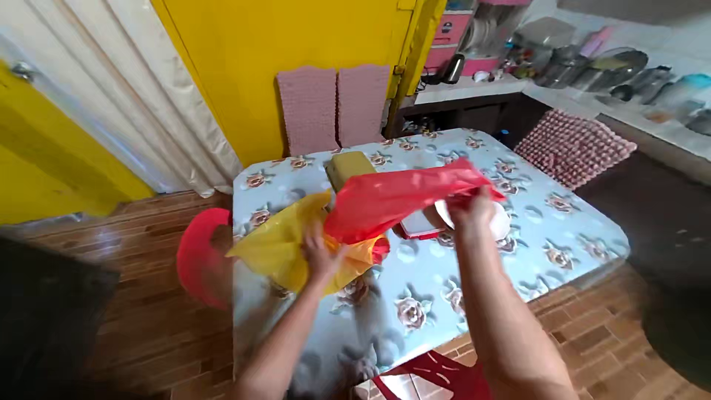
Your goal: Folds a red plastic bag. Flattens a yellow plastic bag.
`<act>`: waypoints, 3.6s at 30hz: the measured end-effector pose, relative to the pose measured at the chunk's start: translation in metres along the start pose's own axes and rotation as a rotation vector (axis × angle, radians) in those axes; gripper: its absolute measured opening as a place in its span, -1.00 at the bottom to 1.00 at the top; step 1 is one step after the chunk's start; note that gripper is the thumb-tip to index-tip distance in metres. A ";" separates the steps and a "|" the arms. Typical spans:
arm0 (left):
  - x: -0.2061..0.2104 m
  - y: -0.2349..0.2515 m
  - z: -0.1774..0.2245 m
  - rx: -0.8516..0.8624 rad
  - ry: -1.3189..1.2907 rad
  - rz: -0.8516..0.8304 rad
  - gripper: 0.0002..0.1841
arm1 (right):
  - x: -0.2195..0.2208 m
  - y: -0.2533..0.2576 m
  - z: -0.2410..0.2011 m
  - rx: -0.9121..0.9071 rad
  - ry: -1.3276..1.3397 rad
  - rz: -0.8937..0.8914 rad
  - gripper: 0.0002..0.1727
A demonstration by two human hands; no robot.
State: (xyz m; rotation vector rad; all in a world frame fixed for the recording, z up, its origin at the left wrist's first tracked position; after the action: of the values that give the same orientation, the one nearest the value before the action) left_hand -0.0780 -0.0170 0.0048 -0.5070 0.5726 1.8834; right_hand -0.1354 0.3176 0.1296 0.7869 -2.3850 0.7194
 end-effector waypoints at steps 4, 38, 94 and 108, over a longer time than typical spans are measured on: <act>0.098 -0.079 -0.019 0.253 0.363 -0.599 0.07 | 0.024 -0.038 0.084 0.161 -0.099 -0.001 -0.54; -0.024 0.039 0.119 -0.204 -1.026 -0.591 -0.71 | 0.053 -0.139 -0.138 -0.401 -0.204 -0.659 -0.44; -0.084 -0.059 -0.080 0.245 0.195 -0.573 -0.74 | -0.108 -0.007 0.194 0.248 -1.241 -0.307 -0.65; -0.150 -0.095 -0.010 0.526 0.520 -0.839 -0.54 | -0.106 0.029 0.024 -0.165 -1.097 -0.460 -0.88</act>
State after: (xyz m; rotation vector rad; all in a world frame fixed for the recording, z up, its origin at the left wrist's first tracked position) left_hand 0.0648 -0.1005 0.0696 -0.7374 0.9709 0.7555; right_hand -0.0880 0.3622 0.0382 1.9188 -2.8741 -0.1959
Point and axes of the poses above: each hand's wrist, its own y-axis towards the middle knuckle, its own x-axis out of the palm, z = x × y, the point moved 8 cm from there along y, towards the middle knuckle, and after that the axes turned 9 degrees about z, right-handed, at the moved point
